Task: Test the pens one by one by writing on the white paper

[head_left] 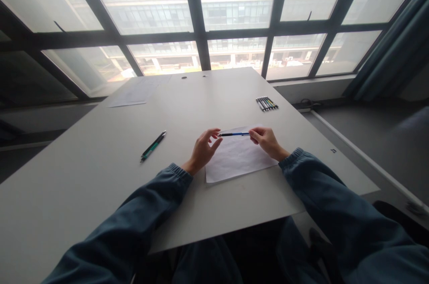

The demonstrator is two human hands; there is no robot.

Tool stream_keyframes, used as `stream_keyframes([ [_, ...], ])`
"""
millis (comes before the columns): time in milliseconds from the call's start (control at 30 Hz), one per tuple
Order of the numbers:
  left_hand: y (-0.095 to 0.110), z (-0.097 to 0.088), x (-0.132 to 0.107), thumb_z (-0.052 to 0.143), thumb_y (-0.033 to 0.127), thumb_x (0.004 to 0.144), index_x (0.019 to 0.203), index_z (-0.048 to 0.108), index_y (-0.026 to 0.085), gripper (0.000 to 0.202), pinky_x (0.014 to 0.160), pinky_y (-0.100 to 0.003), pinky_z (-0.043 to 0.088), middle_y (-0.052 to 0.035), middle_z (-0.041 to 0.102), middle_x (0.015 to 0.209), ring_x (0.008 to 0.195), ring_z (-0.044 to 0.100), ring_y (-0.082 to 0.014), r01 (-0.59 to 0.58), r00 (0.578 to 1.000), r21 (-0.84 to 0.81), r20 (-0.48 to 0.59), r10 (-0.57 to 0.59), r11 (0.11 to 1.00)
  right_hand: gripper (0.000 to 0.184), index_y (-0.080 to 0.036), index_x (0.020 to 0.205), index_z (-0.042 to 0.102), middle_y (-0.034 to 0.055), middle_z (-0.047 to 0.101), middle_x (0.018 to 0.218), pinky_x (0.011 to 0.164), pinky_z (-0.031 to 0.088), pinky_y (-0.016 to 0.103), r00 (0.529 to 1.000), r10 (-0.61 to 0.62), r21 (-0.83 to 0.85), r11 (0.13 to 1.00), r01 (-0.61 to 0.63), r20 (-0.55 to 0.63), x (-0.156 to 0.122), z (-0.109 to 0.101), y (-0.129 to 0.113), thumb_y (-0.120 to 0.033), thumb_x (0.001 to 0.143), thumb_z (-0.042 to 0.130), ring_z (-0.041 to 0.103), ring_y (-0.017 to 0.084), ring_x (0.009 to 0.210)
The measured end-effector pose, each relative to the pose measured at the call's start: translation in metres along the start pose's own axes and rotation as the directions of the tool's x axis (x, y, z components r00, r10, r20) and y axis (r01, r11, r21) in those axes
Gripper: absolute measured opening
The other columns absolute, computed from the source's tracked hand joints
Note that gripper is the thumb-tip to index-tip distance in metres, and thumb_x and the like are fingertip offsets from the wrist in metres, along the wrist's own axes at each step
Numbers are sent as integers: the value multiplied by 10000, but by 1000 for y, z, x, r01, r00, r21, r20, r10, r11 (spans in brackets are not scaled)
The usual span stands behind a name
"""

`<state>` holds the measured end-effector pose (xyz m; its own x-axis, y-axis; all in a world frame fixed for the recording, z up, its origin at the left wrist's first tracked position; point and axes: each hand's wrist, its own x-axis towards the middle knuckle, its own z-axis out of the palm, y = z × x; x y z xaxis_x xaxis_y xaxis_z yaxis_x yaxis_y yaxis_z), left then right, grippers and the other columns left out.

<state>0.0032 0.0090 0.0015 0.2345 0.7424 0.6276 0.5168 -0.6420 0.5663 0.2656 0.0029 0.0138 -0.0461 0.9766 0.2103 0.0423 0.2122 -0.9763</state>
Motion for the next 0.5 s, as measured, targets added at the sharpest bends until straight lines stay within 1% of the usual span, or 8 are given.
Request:
stream_keyframes([
  [100, 2, 0, 0, 609, 304, 949, 1055, 648, 207, 149, 692, -278, 524, -38, 716, 916, 805, 670, -150, -21, 1000, 23, -18, 21, 1000, 418, -144, 695, 675, 10, 571, 571, 488, 329, 255, 1000, -1, -7, 1000, 1, 5, 0, 0, 2, -552, 757, 742, 442, 107, 525],
  [200, 3, -1, 0, 605, 291, 953, 958, 664, 200, 109, 693, -282, 530, -36, 703, 875, 790, 656, -152, -38, 999, 44, -33, 40, 998, 410, -141, 695, 676, 12, 576, 579, 493, 330, 253, 1000, -8, -6, 1000, 8, 13, 1, -1, 6, -540, 770, 739, 447, 107, 531],
  [333, 1, 0, 0, 605, 285, 950, 957, 669, 201, 105, 692, -285, 527, -35, 697, 873, 781, 643, -153, -35, 999, 36, -39, 37, 999, 402, -139, 704, 680, 8, 573, 578, 490, 317, 251, 1000, -14, -2, 1000, 14, 27, 1, -2, 8, -530, 780, 737, 438, 103, 528],
  [500, -2, 1, -1, 581, 326, 965, 945, 664, 198, 153, 693, -290, 512, -35, 697, 859, 767, 631, -158, 1, 1000, 41, -25, 0, 999, 415, -138, 732, 689, 7, 580, 587, 496, 328, 253, 999, -12, 4, 1000, 12, 42, 0, -2, 7, -548, 772, 739, 442, 105, 533],
])
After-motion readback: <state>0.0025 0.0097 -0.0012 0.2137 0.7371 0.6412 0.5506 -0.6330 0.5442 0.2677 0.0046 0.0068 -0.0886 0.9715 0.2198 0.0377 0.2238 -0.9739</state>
